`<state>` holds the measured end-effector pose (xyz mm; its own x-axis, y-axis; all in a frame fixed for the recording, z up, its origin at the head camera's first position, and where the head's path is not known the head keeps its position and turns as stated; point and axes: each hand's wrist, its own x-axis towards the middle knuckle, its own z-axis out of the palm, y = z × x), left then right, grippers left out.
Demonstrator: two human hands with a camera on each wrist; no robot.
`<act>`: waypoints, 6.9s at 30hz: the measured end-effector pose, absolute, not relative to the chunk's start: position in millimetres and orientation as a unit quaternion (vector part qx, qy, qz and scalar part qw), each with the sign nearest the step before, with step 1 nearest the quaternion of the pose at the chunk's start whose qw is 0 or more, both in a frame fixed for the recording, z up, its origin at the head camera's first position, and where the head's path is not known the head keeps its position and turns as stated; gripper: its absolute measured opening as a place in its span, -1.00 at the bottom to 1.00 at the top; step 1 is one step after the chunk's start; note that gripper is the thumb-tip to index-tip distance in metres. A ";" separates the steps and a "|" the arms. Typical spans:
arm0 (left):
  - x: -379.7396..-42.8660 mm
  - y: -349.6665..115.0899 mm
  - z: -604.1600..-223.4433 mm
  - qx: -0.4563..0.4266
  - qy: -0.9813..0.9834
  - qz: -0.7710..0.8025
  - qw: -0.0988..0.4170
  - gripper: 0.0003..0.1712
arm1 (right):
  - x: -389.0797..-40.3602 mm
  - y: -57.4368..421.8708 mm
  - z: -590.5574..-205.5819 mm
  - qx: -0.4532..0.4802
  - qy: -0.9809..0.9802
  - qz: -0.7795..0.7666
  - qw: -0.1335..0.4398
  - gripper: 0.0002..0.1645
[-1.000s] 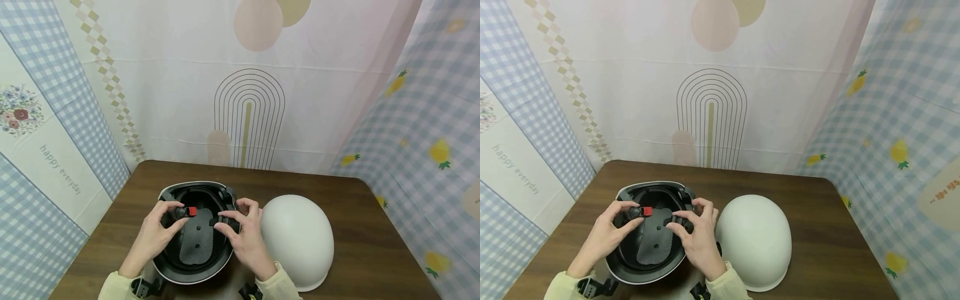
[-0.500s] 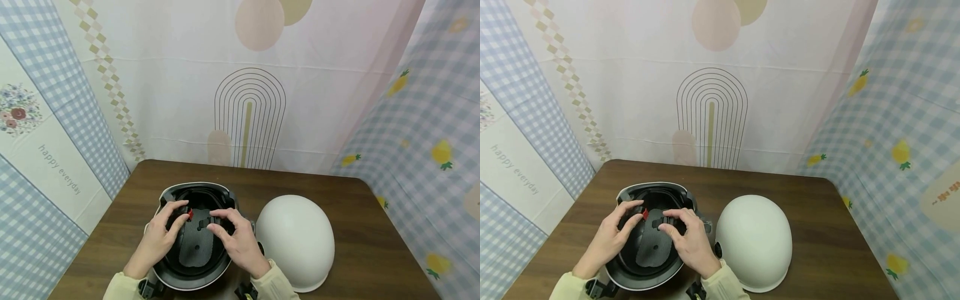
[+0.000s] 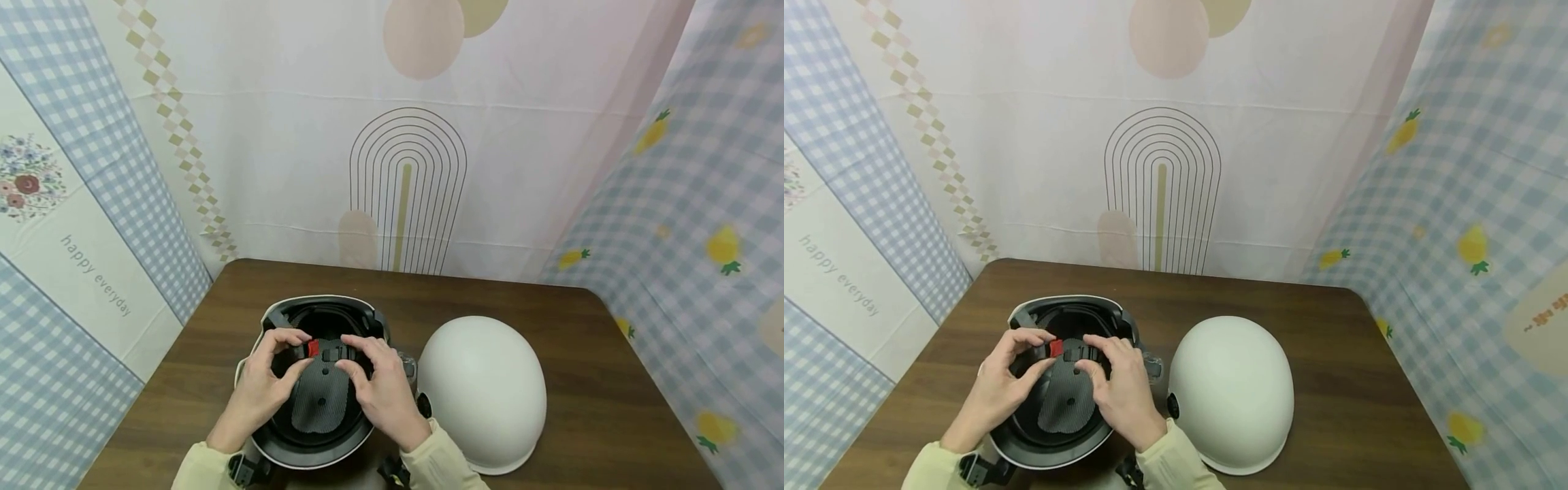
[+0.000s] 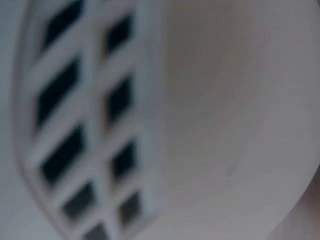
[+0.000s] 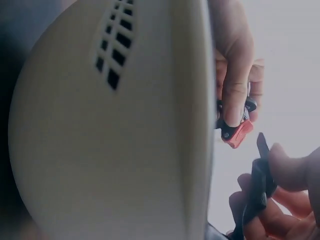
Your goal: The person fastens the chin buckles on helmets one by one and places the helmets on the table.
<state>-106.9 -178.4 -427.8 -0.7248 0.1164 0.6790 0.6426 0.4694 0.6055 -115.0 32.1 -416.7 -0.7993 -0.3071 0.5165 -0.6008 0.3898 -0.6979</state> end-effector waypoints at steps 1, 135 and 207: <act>-107.2 -178.4 -427.9 -0.237 -0.808 -0.457 0.285 -0.48 | -115.2 31.1 -416.8 0.278 -0.823 0.470 0.156 -0.58; -97.0 -173.8 -423.4 -0.160 -0.903 -0.252 0.309 -0.59 | -115.1 28.7 -420.9 0.263 -0.843 0.402 0.242 -0.59; -90.9 -200.7 -432.5 0.010 -0.944 -0.284 0.169 -0.26 | -120.0 38.8 -440.0 0.146 -0.883 0.440 0.072 -0.25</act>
